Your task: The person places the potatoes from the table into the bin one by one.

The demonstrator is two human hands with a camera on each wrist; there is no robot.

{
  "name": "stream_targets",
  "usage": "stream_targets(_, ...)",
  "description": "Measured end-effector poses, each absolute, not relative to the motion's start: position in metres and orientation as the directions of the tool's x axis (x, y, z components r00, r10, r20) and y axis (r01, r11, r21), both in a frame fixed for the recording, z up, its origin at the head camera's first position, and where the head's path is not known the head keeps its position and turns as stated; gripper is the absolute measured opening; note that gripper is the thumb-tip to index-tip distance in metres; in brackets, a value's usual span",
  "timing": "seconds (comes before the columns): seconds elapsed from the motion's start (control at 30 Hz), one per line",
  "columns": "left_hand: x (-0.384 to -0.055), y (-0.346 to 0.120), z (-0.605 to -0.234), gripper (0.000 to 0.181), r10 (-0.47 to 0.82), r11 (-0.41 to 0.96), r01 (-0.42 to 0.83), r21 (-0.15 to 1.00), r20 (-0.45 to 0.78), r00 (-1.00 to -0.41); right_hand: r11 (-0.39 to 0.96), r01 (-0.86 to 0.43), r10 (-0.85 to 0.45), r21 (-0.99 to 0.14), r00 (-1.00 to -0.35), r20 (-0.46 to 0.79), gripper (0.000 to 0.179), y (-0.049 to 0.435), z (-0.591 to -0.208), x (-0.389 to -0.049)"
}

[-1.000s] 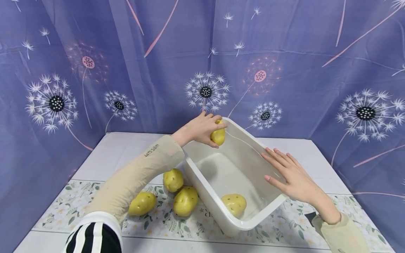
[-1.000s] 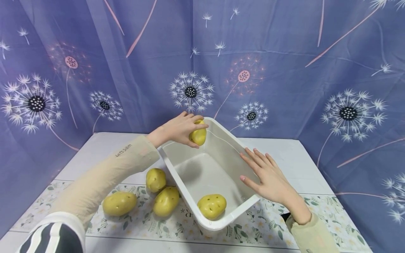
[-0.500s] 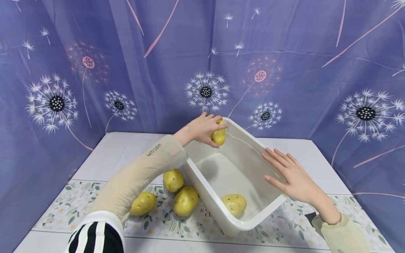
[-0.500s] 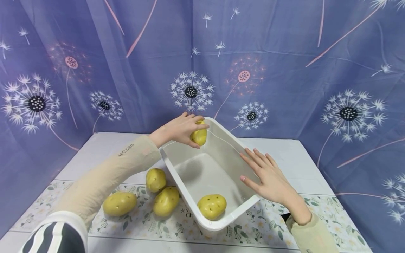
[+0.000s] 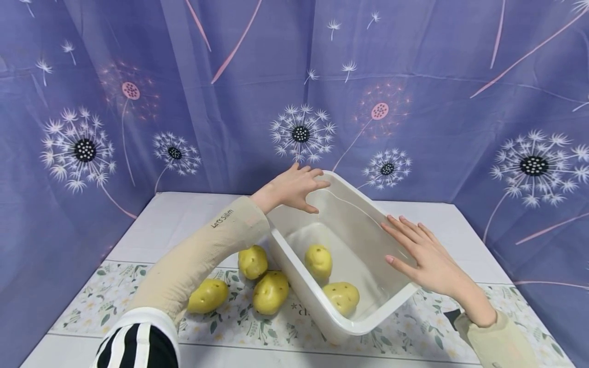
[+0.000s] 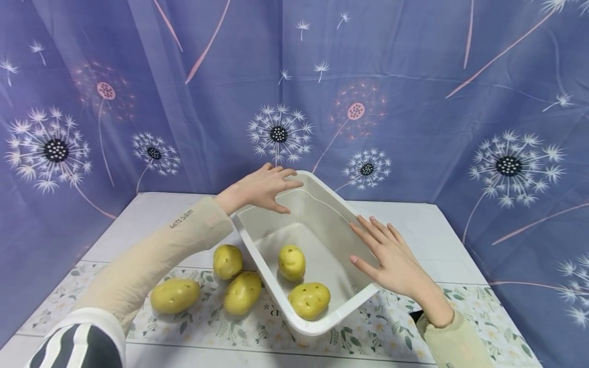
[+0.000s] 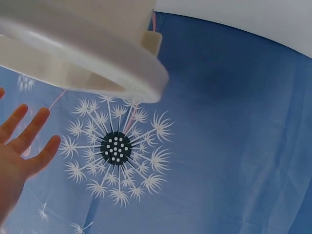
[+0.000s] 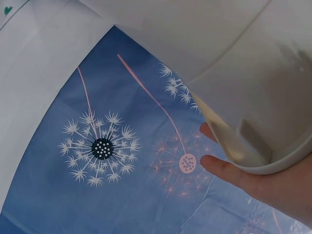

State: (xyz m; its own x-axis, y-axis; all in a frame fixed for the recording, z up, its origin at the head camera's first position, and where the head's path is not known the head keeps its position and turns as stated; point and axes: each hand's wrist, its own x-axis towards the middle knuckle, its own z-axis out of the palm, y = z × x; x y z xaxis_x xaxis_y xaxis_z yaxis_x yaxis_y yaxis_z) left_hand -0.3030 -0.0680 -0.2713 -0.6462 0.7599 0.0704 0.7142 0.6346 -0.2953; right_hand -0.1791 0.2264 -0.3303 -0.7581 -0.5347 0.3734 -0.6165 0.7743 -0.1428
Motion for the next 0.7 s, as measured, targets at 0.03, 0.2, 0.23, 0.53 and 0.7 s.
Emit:
stream_targets(0.03, -0.3029, -0.0681, -0.2710, 0.071, 0.759, 0.636, 0.713, -0.295, 0.071, -0.647, 0.773, -0.619, -0.537, -0.142, -0.756, 0.374, 0.060, 0.2266, -0.3301, -0.1792)
stream_targets(0.2, -0.3008, -0.0687, -0.2694, 0.071, 0.762, 0.634, 0.716, -0.293, 0.078, -0.643, 0.776, -0.614, -0.532, -0.142, -0.759, 0.376, 0.061, 0.2267, -0.3305, -0.1789)
stream_targets(0.23, -0.3002, -0.0689, -0.2691, 0.071, 0.763, 0.633, 0.717, -0.292, 0.078, -0.642, 0.778, -0.611, -0.528, -0.144, -0.762, 0.375, 0.061, 0.2266, -0.3309, -0.1788)
stream_targets(0.53, -0.2949, -0.0734, -0.2661, 0.068, 0.776, 0.617, 0.723, -0.309, 0.089, -0.624, 0.779, -0.609, -0.524, -0.149, -0.763, 0.378, 0.060, 0.2261, -0.3324, -0.1790)
stream_targets(0.7, -0.2930, -0.0780, -0.2636, 0.065, 0.790, 0.604, 0.735, -0.308, 0.111, -0.602, 0.779, -0.608, -0.523, -0.150, -0.764, 0.378, 0.060, 0.2261, -0.3325, -0.1793)
